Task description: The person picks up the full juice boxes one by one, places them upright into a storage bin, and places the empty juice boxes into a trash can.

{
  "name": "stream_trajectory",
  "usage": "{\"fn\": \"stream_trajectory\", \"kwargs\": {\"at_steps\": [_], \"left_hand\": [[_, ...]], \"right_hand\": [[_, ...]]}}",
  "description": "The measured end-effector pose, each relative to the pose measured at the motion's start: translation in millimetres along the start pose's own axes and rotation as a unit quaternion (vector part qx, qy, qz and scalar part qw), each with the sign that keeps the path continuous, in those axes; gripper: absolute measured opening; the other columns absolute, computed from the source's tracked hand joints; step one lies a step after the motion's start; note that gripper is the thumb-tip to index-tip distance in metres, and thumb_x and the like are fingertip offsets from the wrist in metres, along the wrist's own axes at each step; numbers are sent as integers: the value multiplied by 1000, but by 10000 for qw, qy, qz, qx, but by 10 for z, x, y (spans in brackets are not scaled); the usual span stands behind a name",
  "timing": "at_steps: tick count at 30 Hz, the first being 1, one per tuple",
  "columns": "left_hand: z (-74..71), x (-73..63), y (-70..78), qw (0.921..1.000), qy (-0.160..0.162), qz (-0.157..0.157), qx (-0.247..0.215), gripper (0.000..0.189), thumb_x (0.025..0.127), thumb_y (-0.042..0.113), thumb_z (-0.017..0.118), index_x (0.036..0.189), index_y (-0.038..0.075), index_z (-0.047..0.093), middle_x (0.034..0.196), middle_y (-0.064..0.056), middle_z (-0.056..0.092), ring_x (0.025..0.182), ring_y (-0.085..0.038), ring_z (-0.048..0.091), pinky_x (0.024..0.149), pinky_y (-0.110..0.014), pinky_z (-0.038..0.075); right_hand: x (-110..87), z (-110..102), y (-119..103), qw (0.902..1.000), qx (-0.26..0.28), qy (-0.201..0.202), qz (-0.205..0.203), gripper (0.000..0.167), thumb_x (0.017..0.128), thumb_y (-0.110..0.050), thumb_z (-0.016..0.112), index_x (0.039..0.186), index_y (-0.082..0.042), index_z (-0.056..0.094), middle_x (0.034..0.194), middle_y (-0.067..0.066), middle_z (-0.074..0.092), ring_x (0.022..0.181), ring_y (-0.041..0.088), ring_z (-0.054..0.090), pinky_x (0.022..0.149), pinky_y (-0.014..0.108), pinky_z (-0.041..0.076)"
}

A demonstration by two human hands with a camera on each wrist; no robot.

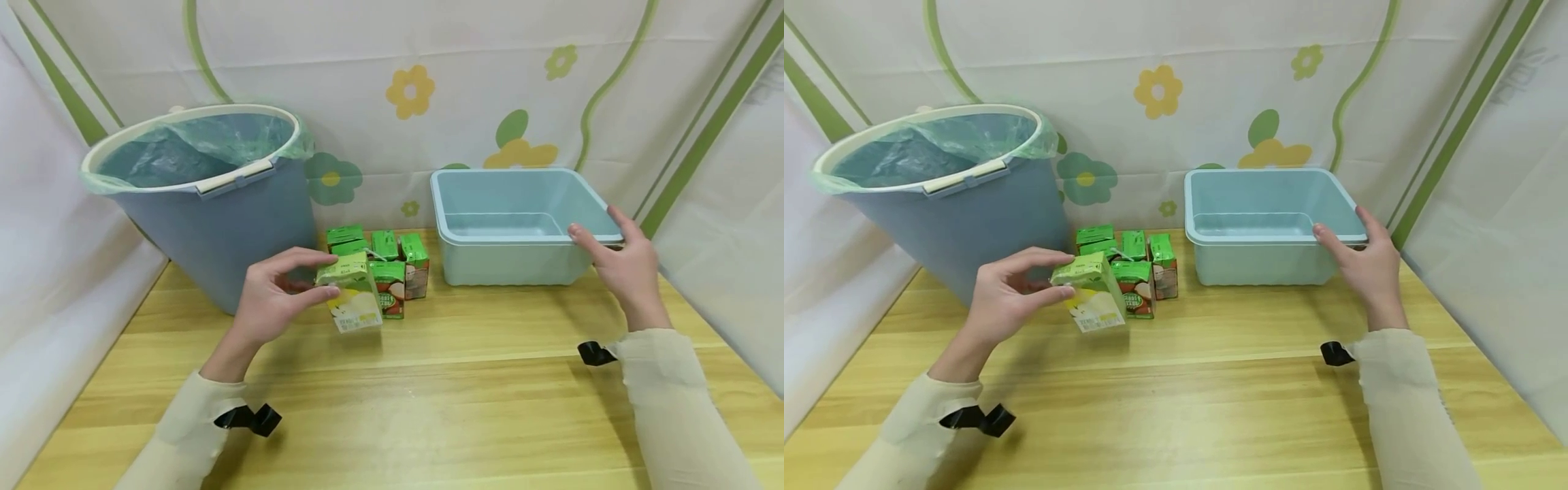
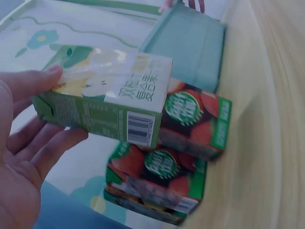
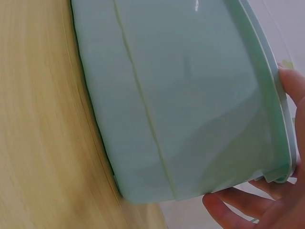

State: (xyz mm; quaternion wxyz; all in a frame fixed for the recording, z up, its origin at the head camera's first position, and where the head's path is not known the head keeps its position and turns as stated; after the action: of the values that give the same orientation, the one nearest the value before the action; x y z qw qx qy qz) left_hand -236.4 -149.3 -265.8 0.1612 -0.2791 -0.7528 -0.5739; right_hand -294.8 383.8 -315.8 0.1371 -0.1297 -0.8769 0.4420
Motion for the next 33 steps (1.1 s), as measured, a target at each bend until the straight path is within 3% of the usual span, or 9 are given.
{"fn": "stream_trajectory", "kwargs": {"at_steps": [7, 11, 13, 17, 21, 26, 33], "left_hand": [[-31, 56, 137, 9984, 500, -246, 29, 40, 80, -8, 87, 118, 5, 81, 112, 4, 78, 93, -13, 64, 67, -21, 60], [-46, 84, 167, 9951, 824, -538, 89, 39, 81, -3, 89, 118, 6, 81, 110, 10, 78, 94, -13, 67, 69, -21, 61], [-49, 96, 188, 9932, 969, -637, 113, 39, 81, -1, 89, 118, 7, 81, 110, 13, 78, 95, -12, 69, 71, -21, 62], [-48, 144, 251, 9898, 1213, -695, 265, 39, 82, 4, 90, 119, 10, 82, 109, 17, 78, 97, -12, 70, 66, -19, 60], [-20, 223, 300, 9867, 1349, -781, 471, 37, 83, 11, 91, 119, 15, 82, 112, 10, 79, 97, -12, 70, 60, -18, 54], [61, 337, 287, 9828, 1473, -997, 497, 36, 83, 16, 91, 118, 19, 83, 116, 1, 79, 97, -13, 71, 71, -21, 55], [195, 491, 257, 9777, 1724, -1203, 3, 37, 85, 15, 90, 121, 17, 81, 113, 5, 74, 98, -16, 67, 80, -26, 55]], "right_hand": [[-14, -22, 9, 9999, -89, 4, 63, 97, 94, -67, 66, 171, -34, 17, 179, 12, 16, 149, 42, 38, 76, 7, 40], [-19, -7, -9, 10000, 3, -13, 24, 99, 94, -66, 67, 172, -30, 17, 179, 13, 16, 146, 42, 40, 70, 4, 41], [-21, 0, -14, 10000, -11, -25, 26, 99, 94, -66, 67, 172, -31, 17, 179, 12, 16, 148, 41, 38, 76, 6, 42], [-32, 1, -17, 10000, -31, -34, 61, 98, 95, -66, 66, 172, -32, 16, 180, 9, 14, 154, 41, 33, 101, 27, 49], [-40, -9, -13, 10000, -9, -26, 83, 97, 96, -65, 65, 172, -32, 15, 180, 9, 12, 157, 42, 29, 121, 55, 40], [-38, -13, 3, 10000, 3, -26, 84, 97, 96, -65, 65, 172, -32, 14, 180, 9, 11, 158, 43, 29, 122, 58, 37], [-26, 2, -8, 10000, -31, -14, 21, 96, 96, -66, 65, 171, -33, 15, 180, 8, 13, 157, 42, 31, 120, 57, 39]]}}
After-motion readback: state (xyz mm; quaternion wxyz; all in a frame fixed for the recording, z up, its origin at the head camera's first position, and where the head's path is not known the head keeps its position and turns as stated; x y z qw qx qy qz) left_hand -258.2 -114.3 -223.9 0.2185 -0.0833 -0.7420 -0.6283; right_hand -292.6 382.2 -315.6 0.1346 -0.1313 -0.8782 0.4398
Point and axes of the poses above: each hand's wrist, its own x-axis towards the middle knuckle, its own z-axis out of the palm, y = z × x, the point moved 9 cm from there along x, towards the middle knuckle
